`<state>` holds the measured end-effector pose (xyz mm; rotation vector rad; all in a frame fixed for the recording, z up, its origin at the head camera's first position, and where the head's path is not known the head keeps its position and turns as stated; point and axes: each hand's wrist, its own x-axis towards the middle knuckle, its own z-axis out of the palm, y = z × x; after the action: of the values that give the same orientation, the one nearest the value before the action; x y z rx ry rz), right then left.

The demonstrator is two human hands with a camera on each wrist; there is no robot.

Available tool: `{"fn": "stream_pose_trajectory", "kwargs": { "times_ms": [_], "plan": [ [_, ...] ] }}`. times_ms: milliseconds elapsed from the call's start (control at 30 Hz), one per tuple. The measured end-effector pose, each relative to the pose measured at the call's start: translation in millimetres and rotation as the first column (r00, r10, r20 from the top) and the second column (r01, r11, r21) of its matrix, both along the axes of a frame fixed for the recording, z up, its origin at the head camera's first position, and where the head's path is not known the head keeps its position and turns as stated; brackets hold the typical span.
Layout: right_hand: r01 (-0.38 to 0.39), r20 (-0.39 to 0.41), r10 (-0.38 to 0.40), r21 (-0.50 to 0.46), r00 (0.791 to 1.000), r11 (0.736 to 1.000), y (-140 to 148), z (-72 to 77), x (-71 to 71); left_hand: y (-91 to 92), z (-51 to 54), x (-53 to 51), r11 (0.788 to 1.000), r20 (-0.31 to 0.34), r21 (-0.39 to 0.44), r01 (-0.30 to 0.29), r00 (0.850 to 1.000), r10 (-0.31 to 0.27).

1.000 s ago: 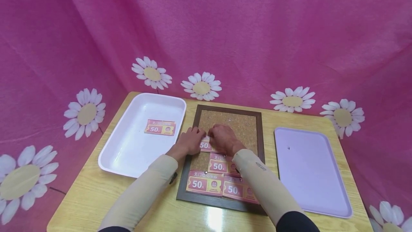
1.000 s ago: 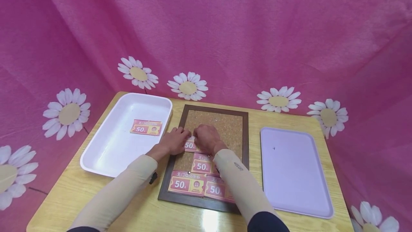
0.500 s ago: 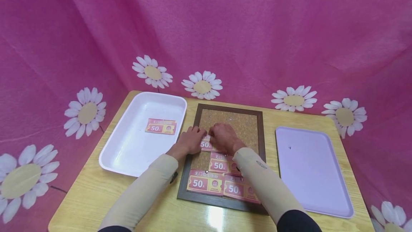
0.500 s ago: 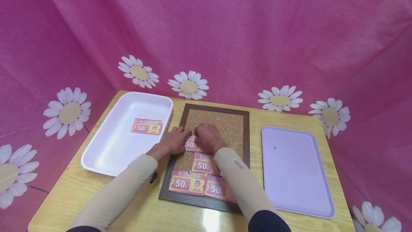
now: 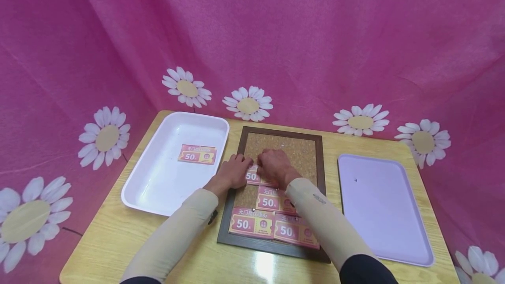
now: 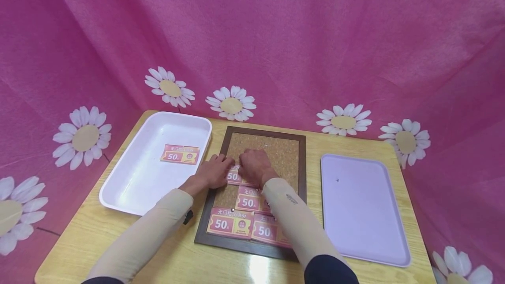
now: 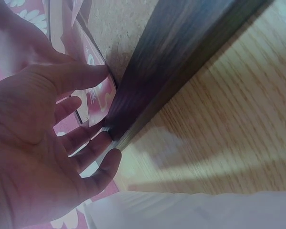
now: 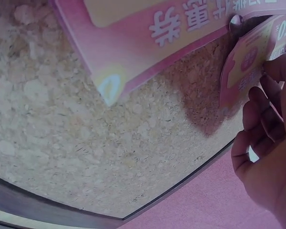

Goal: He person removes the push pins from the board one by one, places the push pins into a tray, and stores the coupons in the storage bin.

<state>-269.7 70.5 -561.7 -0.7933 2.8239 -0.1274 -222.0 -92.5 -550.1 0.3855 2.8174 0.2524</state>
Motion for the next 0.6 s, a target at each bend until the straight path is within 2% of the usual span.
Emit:
{"fn": "stream_pose_trajectory", "kwargs": {
  "times_ms": [400, 600],
  "plan": [
    [-0.035, -0.061, 0.037, 0.032, 0.997, 0.999, -1.8, -2.9, -0.6, -0.2, -0.6, 0.3, 1.0, -0.01, -0.013, 0.005, 1.0, -0.005],
    [-0.043, -0.078, 0.046, 0.048, 0.996, 0.998, -2.3, -4.2, -0.5, -0.2, -1.3, 0.3, 1.0, 0.015, 0.003, -0.007, 1.0, 0.007]
  ]
}}
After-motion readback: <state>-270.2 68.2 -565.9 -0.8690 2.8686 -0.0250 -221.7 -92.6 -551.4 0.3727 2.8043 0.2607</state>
